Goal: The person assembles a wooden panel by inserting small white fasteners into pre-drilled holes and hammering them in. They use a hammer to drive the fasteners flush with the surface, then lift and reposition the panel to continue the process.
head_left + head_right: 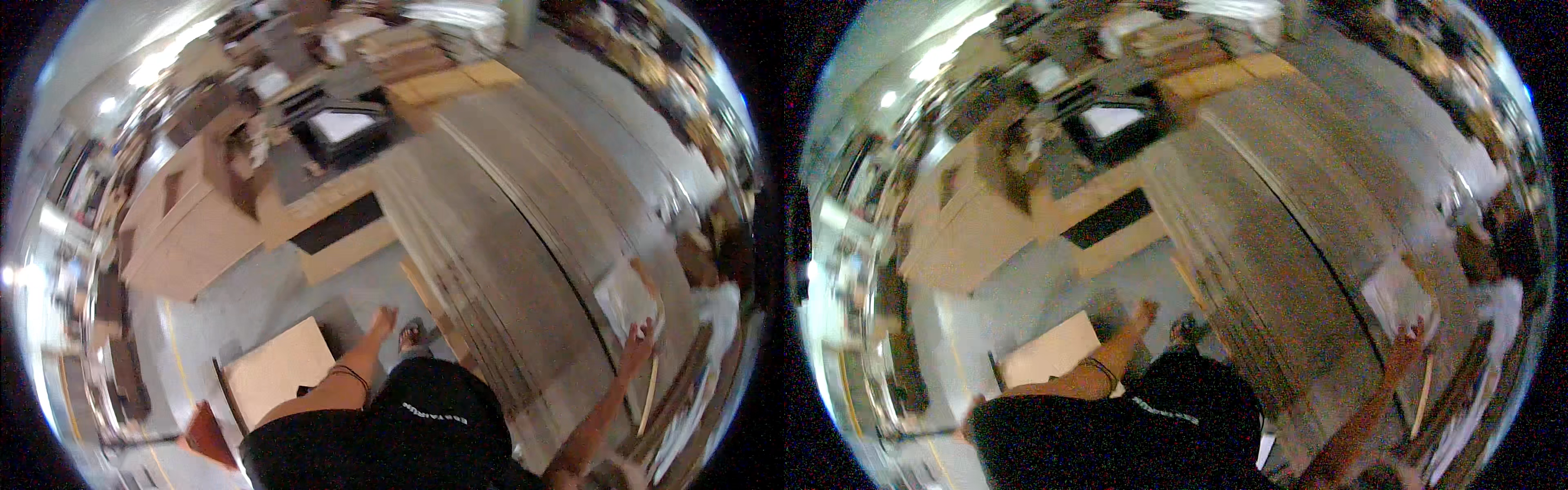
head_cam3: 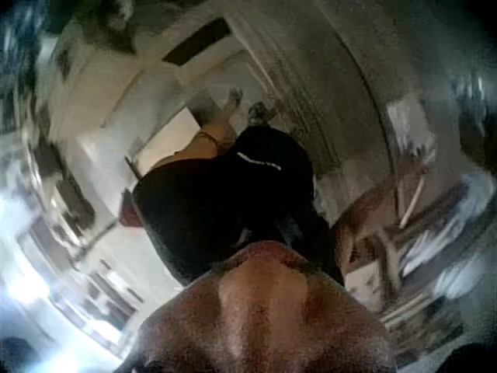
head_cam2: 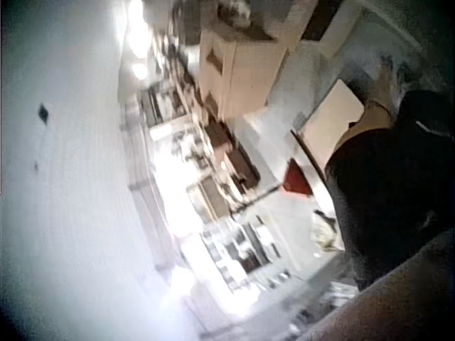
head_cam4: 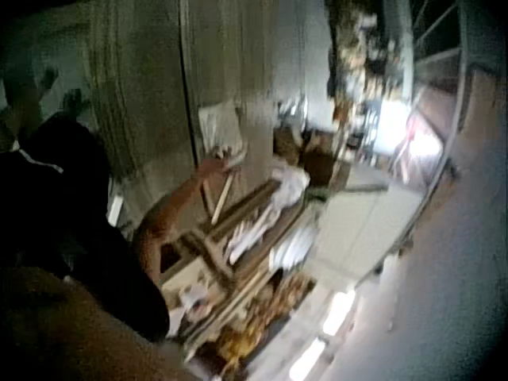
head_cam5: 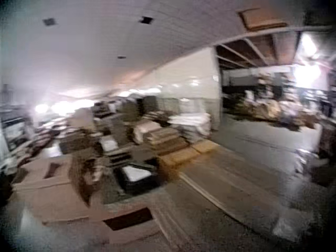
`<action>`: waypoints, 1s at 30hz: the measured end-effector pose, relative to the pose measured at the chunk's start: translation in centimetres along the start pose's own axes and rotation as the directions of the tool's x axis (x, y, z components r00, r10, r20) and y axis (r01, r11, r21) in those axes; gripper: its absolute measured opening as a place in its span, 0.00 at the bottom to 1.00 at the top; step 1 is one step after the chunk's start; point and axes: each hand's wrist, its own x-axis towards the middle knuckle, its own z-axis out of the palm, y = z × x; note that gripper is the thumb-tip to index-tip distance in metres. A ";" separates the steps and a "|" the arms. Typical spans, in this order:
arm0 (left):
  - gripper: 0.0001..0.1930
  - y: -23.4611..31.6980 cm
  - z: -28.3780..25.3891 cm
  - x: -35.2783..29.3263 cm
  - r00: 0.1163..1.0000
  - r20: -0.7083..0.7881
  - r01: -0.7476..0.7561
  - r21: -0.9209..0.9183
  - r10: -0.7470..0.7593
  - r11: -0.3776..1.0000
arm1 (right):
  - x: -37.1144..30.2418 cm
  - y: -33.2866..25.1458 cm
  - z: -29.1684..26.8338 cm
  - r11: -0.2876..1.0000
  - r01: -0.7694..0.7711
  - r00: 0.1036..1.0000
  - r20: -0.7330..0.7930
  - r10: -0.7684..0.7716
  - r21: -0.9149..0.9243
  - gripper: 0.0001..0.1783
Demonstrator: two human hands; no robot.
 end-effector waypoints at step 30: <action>0.11 11.6 -16.9 -2.3 0.928 -0.358 -0.320 -0.909 -0.104 0.268 | 11.3 8.7 3.0 0.431 -0.568 0.823 0.485 0.294 0.701 0.09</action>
